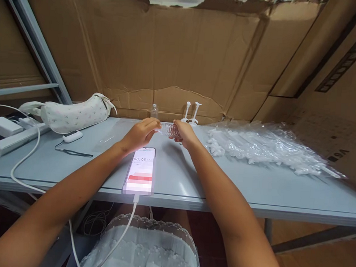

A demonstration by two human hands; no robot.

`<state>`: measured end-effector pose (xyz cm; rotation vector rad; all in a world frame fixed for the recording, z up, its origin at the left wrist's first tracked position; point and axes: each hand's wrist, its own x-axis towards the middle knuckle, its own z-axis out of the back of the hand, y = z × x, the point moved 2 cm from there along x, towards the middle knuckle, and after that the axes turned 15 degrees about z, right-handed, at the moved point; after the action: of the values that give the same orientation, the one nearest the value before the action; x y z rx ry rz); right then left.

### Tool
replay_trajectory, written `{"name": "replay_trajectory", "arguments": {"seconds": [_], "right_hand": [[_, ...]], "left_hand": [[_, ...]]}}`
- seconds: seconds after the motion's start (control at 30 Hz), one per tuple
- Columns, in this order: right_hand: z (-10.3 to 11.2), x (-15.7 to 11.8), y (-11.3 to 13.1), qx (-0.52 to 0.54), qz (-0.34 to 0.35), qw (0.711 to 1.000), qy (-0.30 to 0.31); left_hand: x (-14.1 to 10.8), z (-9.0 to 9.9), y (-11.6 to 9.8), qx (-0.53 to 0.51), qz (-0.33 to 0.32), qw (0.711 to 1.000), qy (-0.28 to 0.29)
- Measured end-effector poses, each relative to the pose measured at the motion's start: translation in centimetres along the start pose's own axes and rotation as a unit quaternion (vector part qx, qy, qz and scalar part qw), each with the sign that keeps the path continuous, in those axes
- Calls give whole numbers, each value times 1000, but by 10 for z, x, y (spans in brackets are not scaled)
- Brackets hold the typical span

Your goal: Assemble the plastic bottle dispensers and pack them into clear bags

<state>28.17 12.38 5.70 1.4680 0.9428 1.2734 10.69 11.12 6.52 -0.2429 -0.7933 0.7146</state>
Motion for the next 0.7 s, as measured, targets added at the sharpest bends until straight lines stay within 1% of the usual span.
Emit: {"name": "replay_trajectory", "arguments": {"seconds": [0.07,0.13,0.23,0.3,0.37,0.43,0.5,0.57,0.63,0.7], "right_hand": [[2,1,2,-4,16,1000,-21],[4,2,4,-10,33,999,-42],[6,3,4,-18,56,997,-51],[6,4,3,-29,66,996,-46],[7,5,2,-35,76,996,-44],[7,6,1,-40,82,995,-50],[8,7,0,-48,82,994,-58],[10,8,-1,-56,80,993,-63],[12,9,-2,-57,82,993,-67],[16,10,-3,-53,87,992,-74]], "left_hand": [[-1,-1,-2,10,20,1000,-19],[-2,-2,-2,11,65,997,-31],[-3,-4,2,22,138,990,-10],[-3,-5,5,18,161,987,2],[-2,-6,6,2,166,986,4],[-1,-7,6,5,156,988,6],[-1,-7,5,39,137,990,3],[-2,-6,5,75,122,990,-13],[-2,-4,5,98,120,987,-32],[-2,-4,7,107,125,986,-38]]}}
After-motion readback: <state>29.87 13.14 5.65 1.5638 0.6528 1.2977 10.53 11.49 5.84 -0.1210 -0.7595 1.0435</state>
